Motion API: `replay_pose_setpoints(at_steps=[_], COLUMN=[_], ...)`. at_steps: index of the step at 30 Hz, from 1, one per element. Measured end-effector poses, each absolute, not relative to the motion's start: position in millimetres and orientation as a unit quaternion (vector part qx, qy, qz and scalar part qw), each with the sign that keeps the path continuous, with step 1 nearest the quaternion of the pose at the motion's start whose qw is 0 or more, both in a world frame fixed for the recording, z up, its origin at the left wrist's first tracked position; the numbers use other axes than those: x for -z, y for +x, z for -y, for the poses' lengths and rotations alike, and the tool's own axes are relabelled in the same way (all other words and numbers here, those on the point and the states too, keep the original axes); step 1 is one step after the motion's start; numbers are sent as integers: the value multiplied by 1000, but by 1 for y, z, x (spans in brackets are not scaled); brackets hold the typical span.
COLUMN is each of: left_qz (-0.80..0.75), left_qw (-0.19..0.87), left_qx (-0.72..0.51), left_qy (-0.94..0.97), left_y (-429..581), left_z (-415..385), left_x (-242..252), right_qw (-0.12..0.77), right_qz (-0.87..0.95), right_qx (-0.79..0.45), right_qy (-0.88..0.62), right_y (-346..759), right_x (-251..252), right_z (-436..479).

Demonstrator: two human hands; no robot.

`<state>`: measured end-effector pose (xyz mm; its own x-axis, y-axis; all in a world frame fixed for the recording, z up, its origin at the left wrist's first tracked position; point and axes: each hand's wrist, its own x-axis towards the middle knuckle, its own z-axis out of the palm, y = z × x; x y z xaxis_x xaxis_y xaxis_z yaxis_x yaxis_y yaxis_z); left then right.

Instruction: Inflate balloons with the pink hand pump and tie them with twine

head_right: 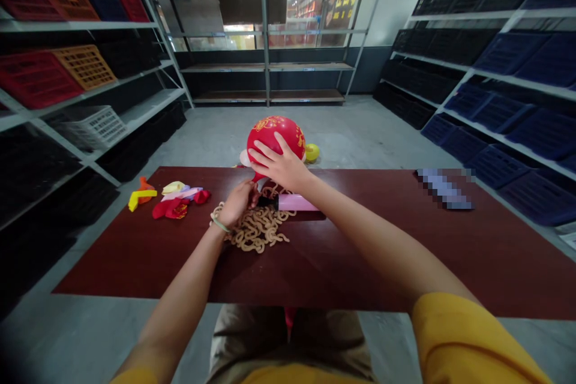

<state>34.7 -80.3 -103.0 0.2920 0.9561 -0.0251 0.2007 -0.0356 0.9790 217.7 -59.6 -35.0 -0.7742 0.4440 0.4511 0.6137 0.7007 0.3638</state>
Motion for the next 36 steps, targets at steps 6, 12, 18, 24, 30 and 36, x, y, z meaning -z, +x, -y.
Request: replay_pose_setpoints(at_steps=[6, 12, 18, 24, 30, 36], left_qz=[-453, -489, -484, -537, -553, -556], left_qw=[535, 488, 421, 343, 293, 195], left_qx=[-379, -445, -475, -448, -440, -394], left_qy=[604, 570, 603, 627, 643, 706], left_y=[27, 27, 24, 21, 25, 27], left_z=[80, 76, 76, 72, 76, 82], left_x=[99, 110, 113, 114, 118, 115], right_qw=[157, 149, 161, 175, 209, 255], right_qz=[911, 912, 913, 905, 888, 863], right_qx=[254, 247, 217, 71, -72, -155], right_qy=[-286, -291, -305, -382, -404, -407], right_y=[224, 221, 224, 243, 254, 264], right_x=[33, 34, 48, 107, 145, 146], right_z=[66, 77, 99, 153, 180, 178])
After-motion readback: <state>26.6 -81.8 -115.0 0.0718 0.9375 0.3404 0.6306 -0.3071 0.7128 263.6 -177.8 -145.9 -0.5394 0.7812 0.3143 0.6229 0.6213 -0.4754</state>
